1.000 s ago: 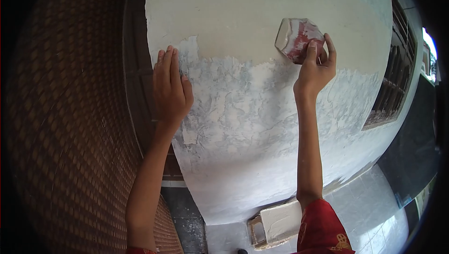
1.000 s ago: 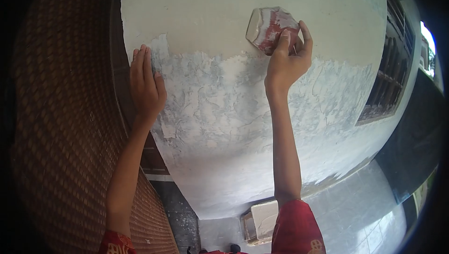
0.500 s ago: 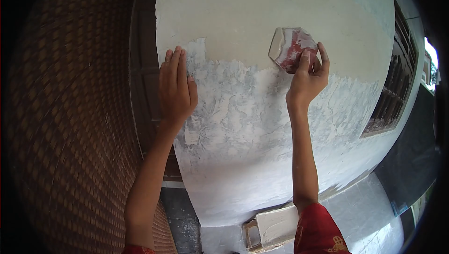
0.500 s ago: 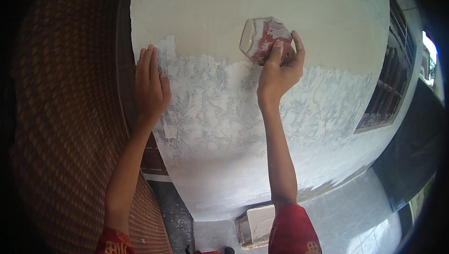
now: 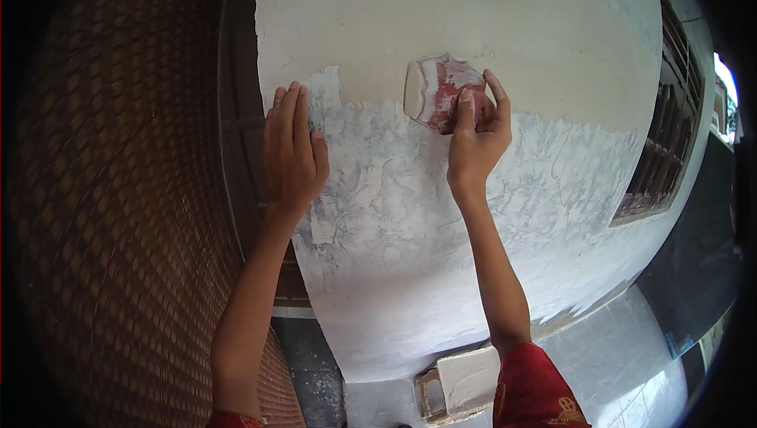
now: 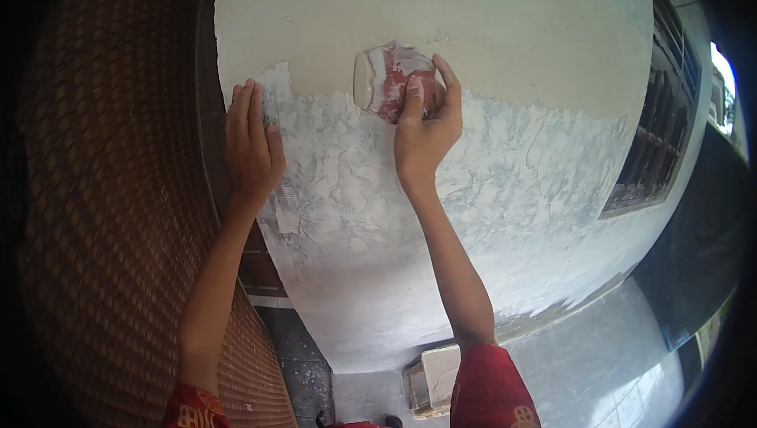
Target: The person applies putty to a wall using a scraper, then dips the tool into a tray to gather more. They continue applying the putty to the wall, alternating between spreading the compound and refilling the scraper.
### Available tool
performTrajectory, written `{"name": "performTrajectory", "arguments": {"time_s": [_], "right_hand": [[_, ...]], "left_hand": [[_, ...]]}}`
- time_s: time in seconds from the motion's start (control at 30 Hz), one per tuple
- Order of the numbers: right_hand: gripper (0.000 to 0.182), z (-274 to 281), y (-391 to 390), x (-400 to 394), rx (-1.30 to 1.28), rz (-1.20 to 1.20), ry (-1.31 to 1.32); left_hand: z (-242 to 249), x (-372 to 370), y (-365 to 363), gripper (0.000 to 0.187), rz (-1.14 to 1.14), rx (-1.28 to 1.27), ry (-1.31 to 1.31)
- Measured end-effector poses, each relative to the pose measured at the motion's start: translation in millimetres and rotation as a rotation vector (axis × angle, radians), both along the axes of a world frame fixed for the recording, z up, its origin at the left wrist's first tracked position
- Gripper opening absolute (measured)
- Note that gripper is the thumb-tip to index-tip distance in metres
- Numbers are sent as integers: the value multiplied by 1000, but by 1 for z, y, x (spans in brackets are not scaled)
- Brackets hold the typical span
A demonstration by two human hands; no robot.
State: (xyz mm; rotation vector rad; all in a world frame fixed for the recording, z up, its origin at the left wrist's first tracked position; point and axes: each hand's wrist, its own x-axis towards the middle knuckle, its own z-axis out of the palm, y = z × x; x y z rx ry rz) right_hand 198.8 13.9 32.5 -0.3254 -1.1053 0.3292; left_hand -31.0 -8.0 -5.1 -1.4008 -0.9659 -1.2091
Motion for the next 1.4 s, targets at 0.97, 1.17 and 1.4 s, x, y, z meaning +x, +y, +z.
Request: {"name": "performTrajectory", "arguments": {"time_s": [0.97,1.17,1.4], "right_hand": [[38,-54,-180,106,-87,-196,-23],[38,-69,-215,158,-103,-163,-3],[34,-99,-270,251,-159,-164,11]], "left_hand": [[-56,69,-81,56,-381,-206,-55],[-57,114,-123,56,-403,-232,-37],[-74,200,-189,52,-401,-265,-66]]}}
